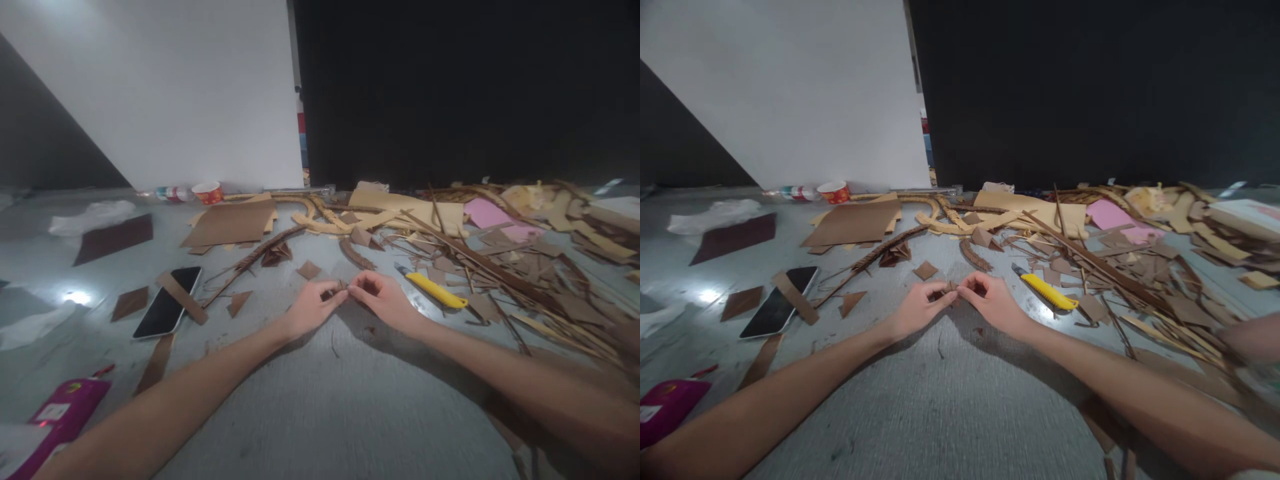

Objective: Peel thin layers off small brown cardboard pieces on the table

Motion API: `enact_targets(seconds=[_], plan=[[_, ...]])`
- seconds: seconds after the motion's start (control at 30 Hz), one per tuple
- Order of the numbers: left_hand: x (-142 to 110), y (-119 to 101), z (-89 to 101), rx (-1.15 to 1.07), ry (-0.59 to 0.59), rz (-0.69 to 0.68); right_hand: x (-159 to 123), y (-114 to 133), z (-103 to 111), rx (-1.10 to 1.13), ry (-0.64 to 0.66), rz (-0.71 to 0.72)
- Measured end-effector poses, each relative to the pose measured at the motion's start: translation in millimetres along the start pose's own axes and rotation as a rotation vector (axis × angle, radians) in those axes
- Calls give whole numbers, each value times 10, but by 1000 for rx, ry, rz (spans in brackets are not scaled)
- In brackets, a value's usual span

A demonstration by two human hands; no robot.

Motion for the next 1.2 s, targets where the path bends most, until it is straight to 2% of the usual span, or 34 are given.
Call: enact_targets(seconds=[0.13,0.23,0.6,0.8,0.9,0.97,1.1,1.2], plan=[[13,42,-12,-69,-2,53,7,4,11,70,-6,-43],[11,81,-16,-28,-26,67,7,8,19,81,13,-48],[3,87,-5,25,-73,8,9,47,52,54,16,-25],[-5,73,1,53,-95,-15,-25,23,39,80,2,54],[-13,50,-30,154,-127,-62,-26,46,102,-60,-50,204],[-32,31,-54,273,-201,-112,-11,66,153,-242,-33,361],[-99,-5,-96,541,-324,-148,20,4,180,-732,216,634],[-131,-59,-146,681,-245,-239,31,-79,191,-966,302,687]])
Point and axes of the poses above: each hand's wrist, its own x-axis towards the middle knuckle, its own z-axis out of the back of the hand, y = z × x, the point moved 3 cm from there along x, towards the middle knuckle, and after that the axes turned 13 degrees about x, right-handed, at the moved point
